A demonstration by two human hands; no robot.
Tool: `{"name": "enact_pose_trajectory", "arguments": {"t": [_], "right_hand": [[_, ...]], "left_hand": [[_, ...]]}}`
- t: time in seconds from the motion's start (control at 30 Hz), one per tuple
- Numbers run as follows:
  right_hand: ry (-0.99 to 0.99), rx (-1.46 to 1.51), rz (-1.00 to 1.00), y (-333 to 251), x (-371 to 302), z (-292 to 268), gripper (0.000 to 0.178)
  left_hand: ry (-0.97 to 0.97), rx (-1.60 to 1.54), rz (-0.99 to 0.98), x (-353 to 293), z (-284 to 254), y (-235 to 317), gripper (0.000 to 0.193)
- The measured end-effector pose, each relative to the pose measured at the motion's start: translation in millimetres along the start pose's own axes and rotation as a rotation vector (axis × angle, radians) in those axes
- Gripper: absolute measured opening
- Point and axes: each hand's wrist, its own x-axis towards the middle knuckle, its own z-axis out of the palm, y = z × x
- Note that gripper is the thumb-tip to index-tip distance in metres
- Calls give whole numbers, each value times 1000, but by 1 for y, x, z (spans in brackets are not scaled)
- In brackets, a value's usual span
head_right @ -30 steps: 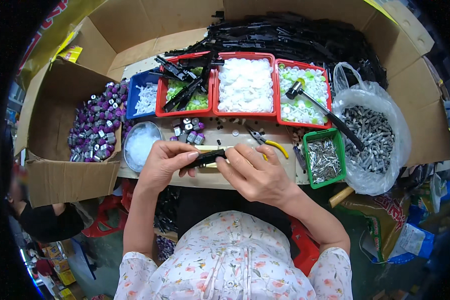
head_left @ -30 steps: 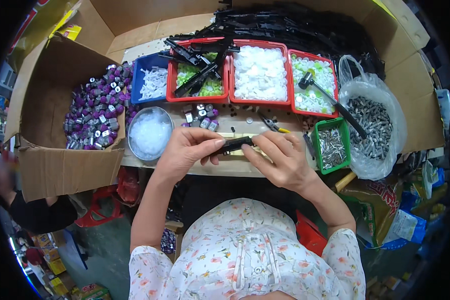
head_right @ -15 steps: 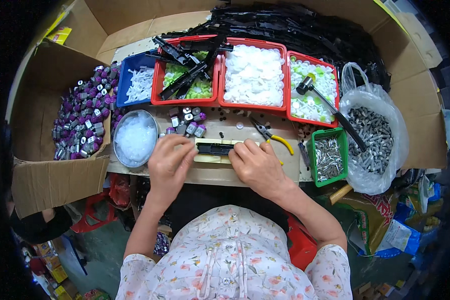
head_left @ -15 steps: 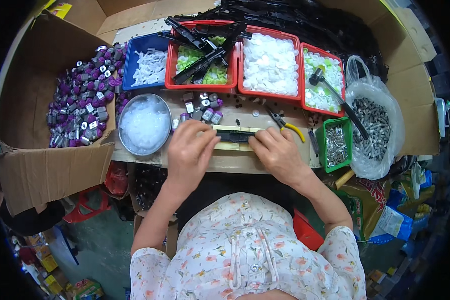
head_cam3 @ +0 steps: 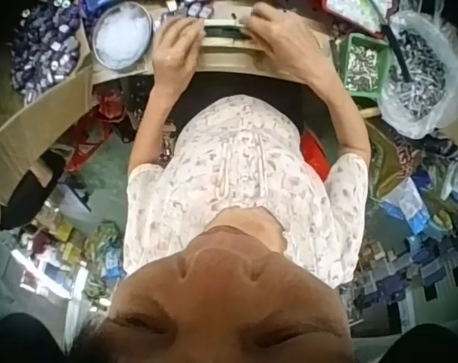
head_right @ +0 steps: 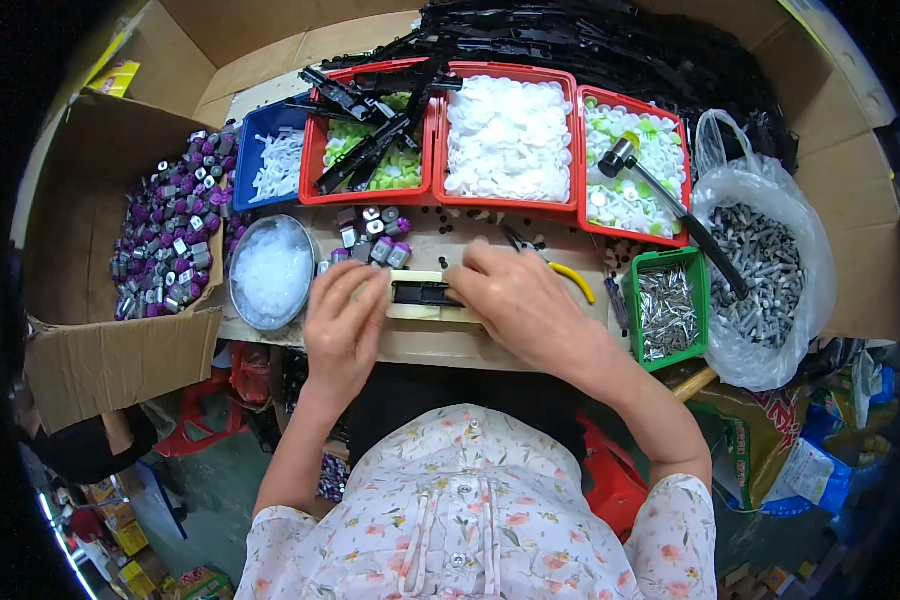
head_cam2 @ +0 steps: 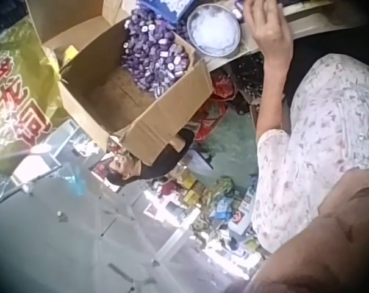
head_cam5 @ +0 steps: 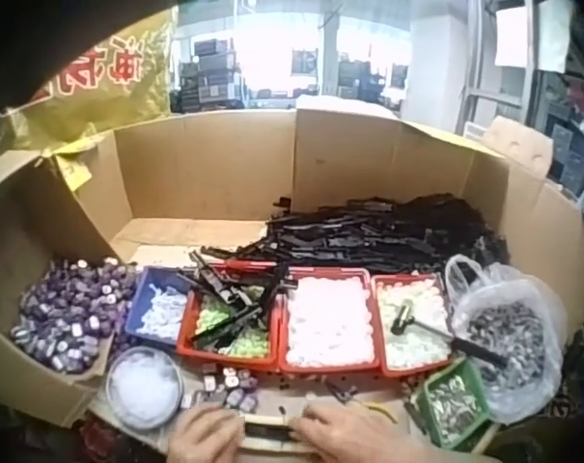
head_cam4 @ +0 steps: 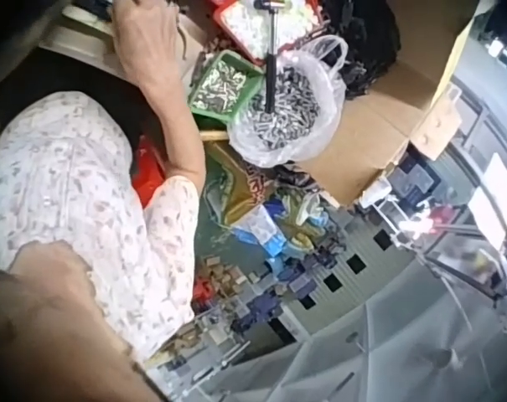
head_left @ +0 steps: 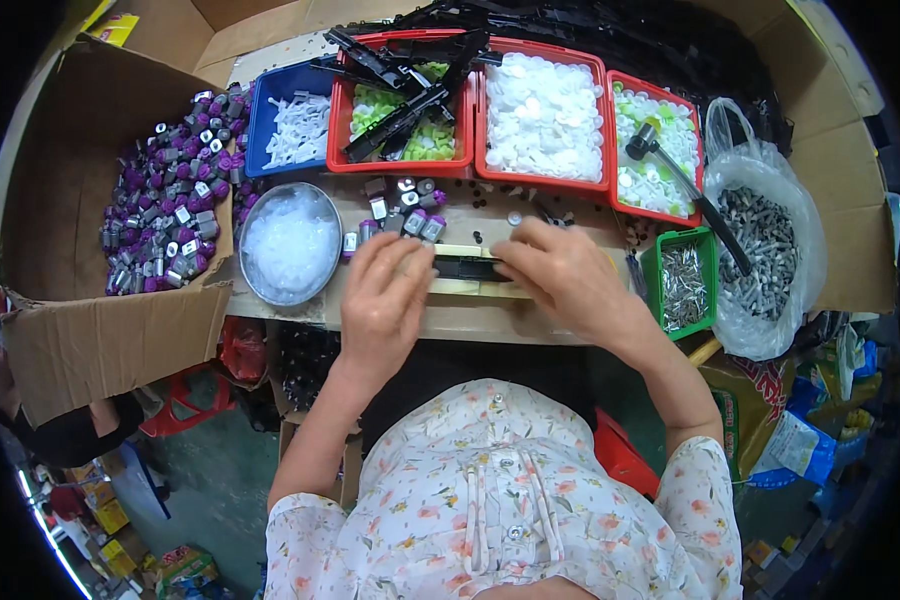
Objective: Assembling small electronic or plastic toy components at a factory workbench using a jig and pliers.
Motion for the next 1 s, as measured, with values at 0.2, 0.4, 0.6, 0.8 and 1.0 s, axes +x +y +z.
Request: {"name": "enact_pose_trajectory", "arguments": {"t": [0.2, 0.4, 0.6, 0.8, 1.0], "right_hand": [[-95, -157, -158, 10, 51, 27, 18], [-156, -316, -215, 10, 71, 33, 14], [-201, -237, -123, 21, 67, 21, 9], [-81, -124, -78, 13, 65, 34, 8], [-210, -169, -169, 21, 77, 32, 10]], "left_hand": [[-97, 229, -55, 13, -3, -9, 69], [-168, 287, -84, 10, 0, -14, 76], [-148, 254, -107, 9, 0, -17, 73], [-145, 236, -90, 13, 1, -16, 74], [-174, 333, -71, 14, 1, -12, 76]]}}
